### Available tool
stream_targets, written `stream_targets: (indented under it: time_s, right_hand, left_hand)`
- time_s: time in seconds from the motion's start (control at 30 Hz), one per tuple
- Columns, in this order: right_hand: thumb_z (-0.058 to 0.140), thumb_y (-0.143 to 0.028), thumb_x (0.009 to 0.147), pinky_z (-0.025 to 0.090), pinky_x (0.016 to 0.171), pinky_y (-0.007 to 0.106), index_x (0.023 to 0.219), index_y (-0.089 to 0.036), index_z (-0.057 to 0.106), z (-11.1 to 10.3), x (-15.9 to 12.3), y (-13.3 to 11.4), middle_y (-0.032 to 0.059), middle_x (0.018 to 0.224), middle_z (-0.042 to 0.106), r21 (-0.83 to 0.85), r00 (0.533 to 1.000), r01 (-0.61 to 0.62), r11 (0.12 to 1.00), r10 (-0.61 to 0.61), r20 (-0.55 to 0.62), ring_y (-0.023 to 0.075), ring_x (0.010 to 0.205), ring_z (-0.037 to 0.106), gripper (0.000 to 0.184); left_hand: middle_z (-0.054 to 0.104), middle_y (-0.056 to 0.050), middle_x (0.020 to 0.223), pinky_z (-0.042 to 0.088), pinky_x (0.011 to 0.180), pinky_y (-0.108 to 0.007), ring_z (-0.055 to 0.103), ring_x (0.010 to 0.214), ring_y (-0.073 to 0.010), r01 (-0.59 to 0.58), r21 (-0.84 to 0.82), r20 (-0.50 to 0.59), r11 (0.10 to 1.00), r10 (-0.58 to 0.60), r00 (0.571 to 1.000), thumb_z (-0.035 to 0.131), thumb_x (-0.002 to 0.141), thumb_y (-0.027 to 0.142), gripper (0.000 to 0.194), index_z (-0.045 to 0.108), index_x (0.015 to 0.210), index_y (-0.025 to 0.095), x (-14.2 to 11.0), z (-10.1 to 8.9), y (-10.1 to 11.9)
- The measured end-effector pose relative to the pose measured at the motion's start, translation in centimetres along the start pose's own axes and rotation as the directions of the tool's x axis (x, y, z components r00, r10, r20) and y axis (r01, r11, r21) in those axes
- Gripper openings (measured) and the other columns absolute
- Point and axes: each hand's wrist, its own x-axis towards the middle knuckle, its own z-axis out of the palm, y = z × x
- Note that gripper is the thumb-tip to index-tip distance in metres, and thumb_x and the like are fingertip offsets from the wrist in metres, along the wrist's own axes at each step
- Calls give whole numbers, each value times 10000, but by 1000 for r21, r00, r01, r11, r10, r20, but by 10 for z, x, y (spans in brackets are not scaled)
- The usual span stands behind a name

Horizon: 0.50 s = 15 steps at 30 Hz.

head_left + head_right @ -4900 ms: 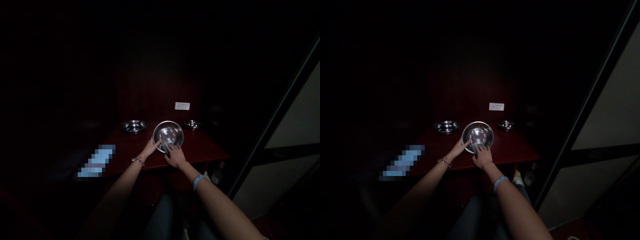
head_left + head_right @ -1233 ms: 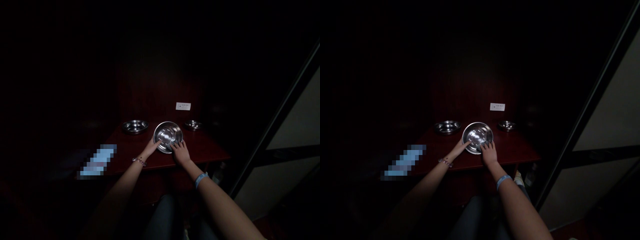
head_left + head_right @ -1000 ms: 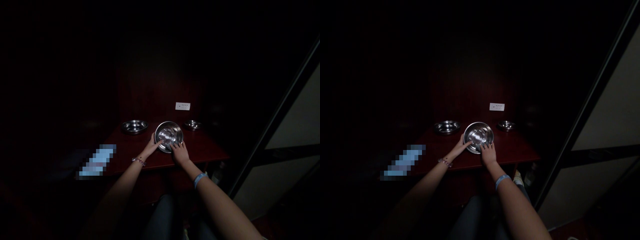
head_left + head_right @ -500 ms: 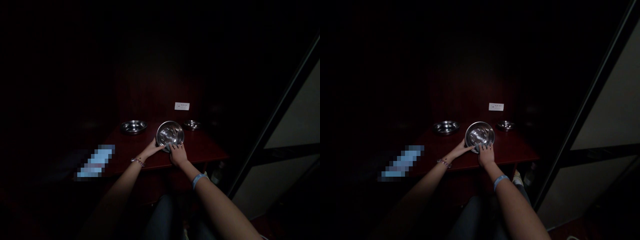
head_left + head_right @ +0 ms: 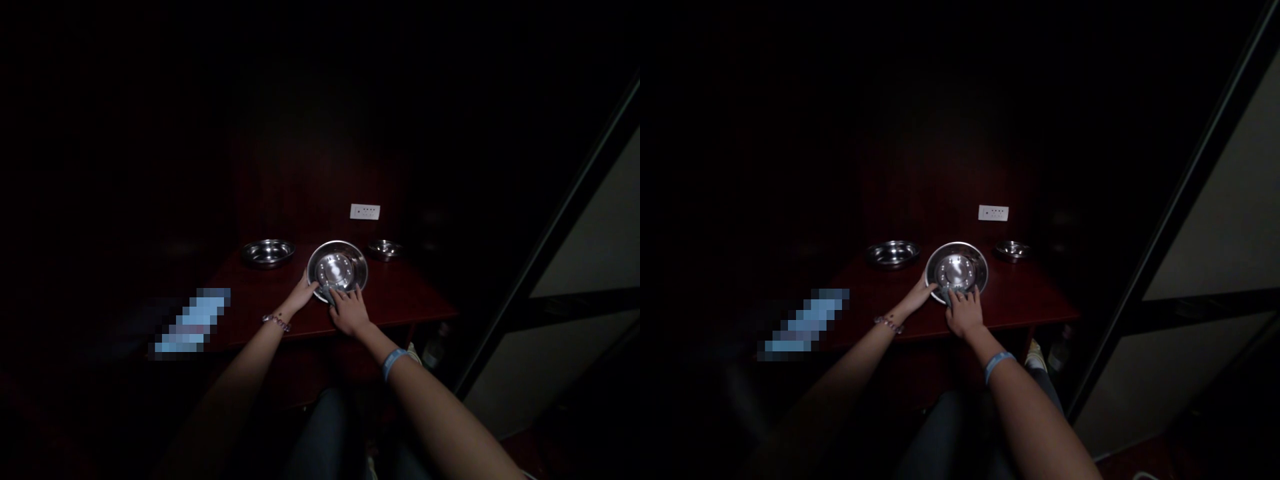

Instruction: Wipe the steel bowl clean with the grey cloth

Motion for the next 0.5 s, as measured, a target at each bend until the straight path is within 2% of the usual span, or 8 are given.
stream_targets:
  time_s: [0.07,0.2,0.37,0.5]
  right_hand:
    - [372,-380,999,38,1225,487,1545,-218,377,0,0,1,77,1498,532,6,1000,8,1000,-8,0,291,1384,441,570]
    - [374,-387,998,30,1230,469,1541,-220,386,-1,1,4,71,1500,532,6,1000,30,1000,-30,7,282,1385,441,569]
    - [375,-395,997,2,1235,471,1514,-213,435,-5,1,7,76,1460,573,-46,997,70,997,-71,-17,274,1335,494,551]
    - [399,-379,984,-29,1235,480,1435,-194,541,-13,2,11,93,1342,665,-107,995,89,990,-93,-30,270,1283,538,508]
  left_hand:
    - [541,-154,1427,242,1226,-461,465,1380,-286,-22,11,0,1000,22,1000,670,793,280,659,456,1402,147,0,-1,1]
    - [541,-152,1430,238,1226,-448,462,1386,-284,-26,40,-10,999,27,1000,668,809,315,652,453,1403,153,0,-3,2]
    - [569,-142,1426,269,1215,-452,485,1373,-288,-20,12,-46,1000,20,999,689,785,304,622,518,1366,162,0,-4,3]
    - [616,-152,1376,328,1178,-493,539,1317,-313,22,5,-61,1000,-21,998,688,771,307,561,580,1297,146,2,-6,0]
